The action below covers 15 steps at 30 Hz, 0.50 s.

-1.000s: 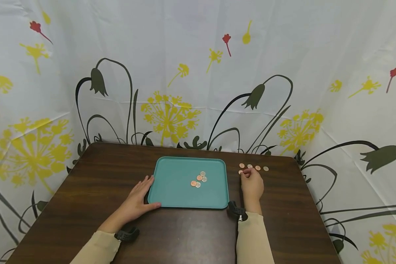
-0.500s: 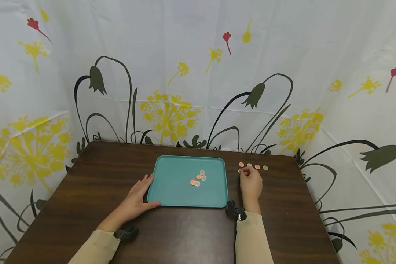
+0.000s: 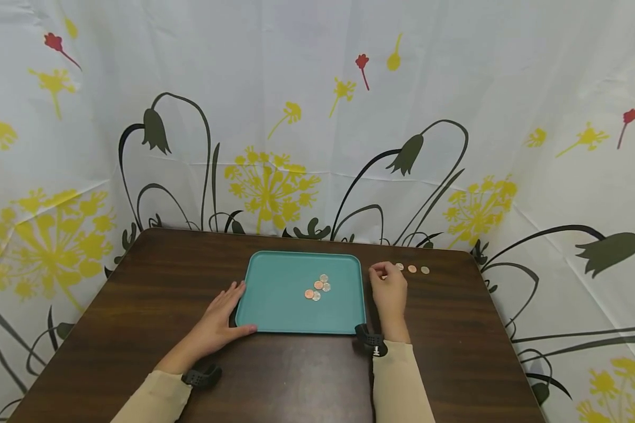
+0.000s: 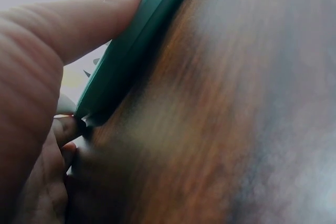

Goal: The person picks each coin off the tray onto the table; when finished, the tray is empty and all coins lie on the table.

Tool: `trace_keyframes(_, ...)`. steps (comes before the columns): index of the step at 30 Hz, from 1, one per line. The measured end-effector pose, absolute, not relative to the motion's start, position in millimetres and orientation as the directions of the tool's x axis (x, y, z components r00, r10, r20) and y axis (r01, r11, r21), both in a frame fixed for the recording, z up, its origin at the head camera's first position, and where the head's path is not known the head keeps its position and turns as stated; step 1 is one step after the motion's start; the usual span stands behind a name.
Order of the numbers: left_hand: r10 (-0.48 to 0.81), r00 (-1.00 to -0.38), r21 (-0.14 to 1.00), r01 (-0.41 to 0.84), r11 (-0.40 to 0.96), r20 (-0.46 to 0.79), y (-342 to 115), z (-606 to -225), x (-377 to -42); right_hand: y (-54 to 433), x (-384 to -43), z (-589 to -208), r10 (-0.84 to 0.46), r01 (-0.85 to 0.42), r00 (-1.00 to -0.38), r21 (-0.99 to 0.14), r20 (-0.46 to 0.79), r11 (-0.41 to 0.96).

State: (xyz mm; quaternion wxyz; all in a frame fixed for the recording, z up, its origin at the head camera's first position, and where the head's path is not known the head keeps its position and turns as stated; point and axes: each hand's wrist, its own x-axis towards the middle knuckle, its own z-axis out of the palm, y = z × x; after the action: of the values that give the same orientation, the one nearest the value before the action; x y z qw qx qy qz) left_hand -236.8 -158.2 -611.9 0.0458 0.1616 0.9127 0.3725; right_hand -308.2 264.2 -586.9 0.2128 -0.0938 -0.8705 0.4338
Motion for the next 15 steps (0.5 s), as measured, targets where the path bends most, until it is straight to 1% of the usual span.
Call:
trace_keyframes(3,0.328,-0.943,0.698,0.266,0.665,0.046,-158.5,-612.0,-237.4,249.9,-307.7,-582.4,0.287,-0.043,-0.927,-0.826,0.243,0.562)
trace_keyframes(9,0.322,-0.946,0.687,0.259,0.679,0.039,-159.3,-613.6,-234.4,222.7,-304.2,-585.9,0.167,-0.033,-0.980,-0.913,0.110,0.408)
trace_keyframes(12,0.325,-0.945,0.690,0.258,0.676,0.036,-158.8,-612.5,-234.2,213.8,-304.3,-591.7,0.079,-0.057,-0.992,-0.904,0.100,0.423)
trace_keyframes(15,0.323,-0.946,0.696,0.253,0.672,0.033,-157.6,-611.0,-235.6,209.1,-306.3,-596.2,0.000,-0.107,-0.992,-0.860,0.123,0.498)
